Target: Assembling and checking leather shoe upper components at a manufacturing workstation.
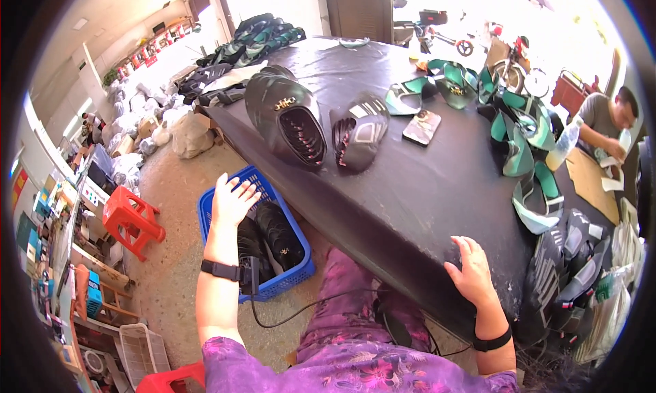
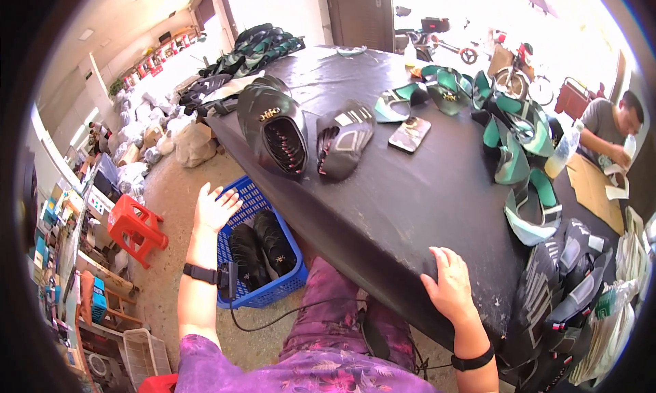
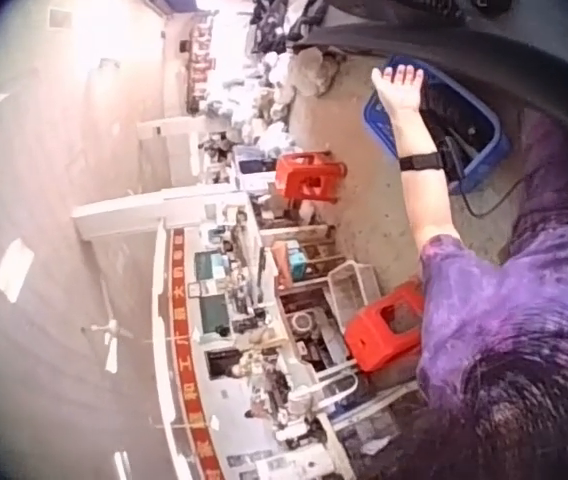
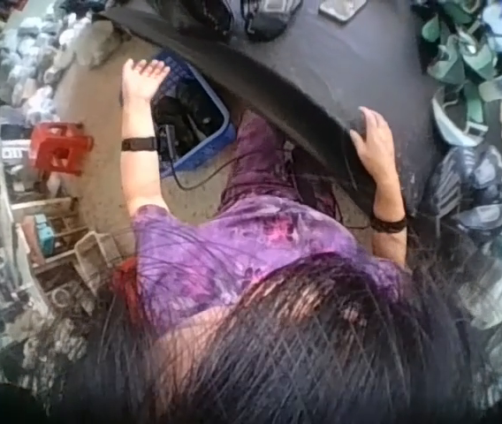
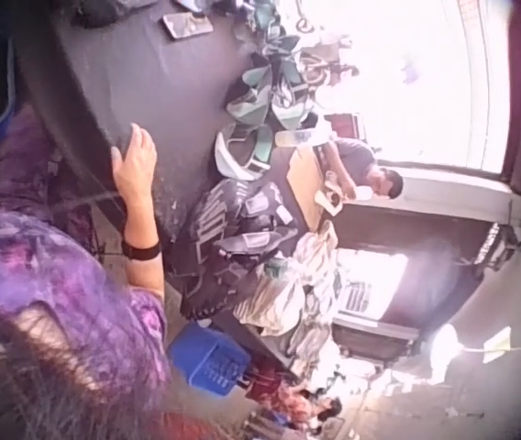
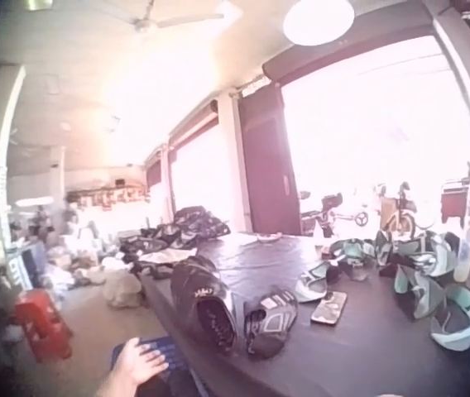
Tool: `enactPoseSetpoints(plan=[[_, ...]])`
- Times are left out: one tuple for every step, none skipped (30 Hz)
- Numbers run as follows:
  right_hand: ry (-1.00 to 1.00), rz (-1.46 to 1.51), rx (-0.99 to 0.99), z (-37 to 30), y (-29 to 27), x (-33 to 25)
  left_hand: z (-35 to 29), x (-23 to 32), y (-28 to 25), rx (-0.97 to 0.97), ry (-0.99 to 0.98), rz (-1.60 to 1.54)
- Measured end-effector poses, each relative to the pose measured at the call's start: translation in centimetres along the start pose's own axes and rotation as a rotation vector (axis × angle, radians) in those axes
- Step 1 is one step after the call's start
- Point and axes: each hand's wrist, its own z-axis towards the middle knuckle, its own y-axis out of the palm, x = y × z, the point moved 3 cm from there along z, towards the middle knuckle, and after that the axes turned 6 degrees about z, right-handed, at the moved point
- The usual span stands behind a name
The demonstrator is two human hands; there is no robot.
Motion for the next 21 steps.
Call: enactPoseSetpoints(plan=[[-0.02,0.083,-0.042,1.1,-0.1,-1.3,0.3,0.5,0.8,-0.026,0.024,0.022],[-0.033,0.077,-0.039,2.2,-0.1,-2.6,0.8,0.8,1.9,-0.009,0.056,0.072],[-0.001,0.277,-0.07,3.4,0.2,-3.9,1.5,1.0,2.4,-0.013,0.059,0.091],[0.031,0.476,-0.107,4.9,0.7,-4.8,2.4,1.2,2.6,-0.014,0.062,0.108],[0.051,0.683,-0.148,6.7,1.3,-5.5,3.9,0.7,2.4,0.001,0.05,0.11],[0.031,0.678,-0.142,8.7,1.4,-6.5,4.8,0.8,3.0,0.008,0.046,0.113],[0.097,0.904,-0.136,10.7,1.6,-7.5,5.4,0.8,3.4,-0.005,0.049,0.119],[0.176,1.122,-0.135,13.0,2.6,-8.3,6.8,0.1,3.6,0.009,0.02,0.107],[0.234,1.203,-0.133,15.0,3.5,-9.2,7.8,-0.4,3.6,0.009,-0.005,0.104],[0.219,1.192,-0.138,16.7,5.0,-9.7,8.7,-0.7,3.5,0.007,-0.028,0.1],[0.273,1.222,-0.203,18.6,7.0,-9.8,9.9,-0.9,3.3,0.011,-0.017,0.112],[0.327,1.249,-0.268,20.5,8.9,-9.8,11.0,-1.0,3.2,0.014,-0.007,0.123],[0.281,1.119,-0.299,21.9,10.5,-10.3,11.9,-0.8,3.2,-0.004,0.008,0.144],[0.233,0.993,-0.331,23.0,12.4,-10.7,12.8,-0.3,3.0,-0.043,0.023,0.151],[0.232,0.838,-0.283,24.4,14.5,-9.3,14.1,0.0,3.3,-0.073,0.034,0.152],[0.272,0.802,-0.282,24.9,15.8,-10.7,15.4,0.5,2.4,-0.079,0.048,0.157],[0.26,0.736,-0.278,25.6,16.9,-11.1,16.4,0.9,1.9,-0.092,0.065,0.179],[0.248,0.67,-0.266,26.3,18.0,-11.2,17.4,1.3,1.8,-0.091,0.074,0.168],[0.237,0.622,-0.239,26.9,19.0,-11.0,18.5,1.5,1.9,-0.112,0.097,0.192],[0.245,0.579,-0.22,27.6,20.1,-10.3,19.8,1.8,1.9,-0.135,0.119,0.217],[0.252,0.572,-0.229,28.4,21.0,-9.2,21.2,2.3,2.3,-0.155,0.11,0.226]])
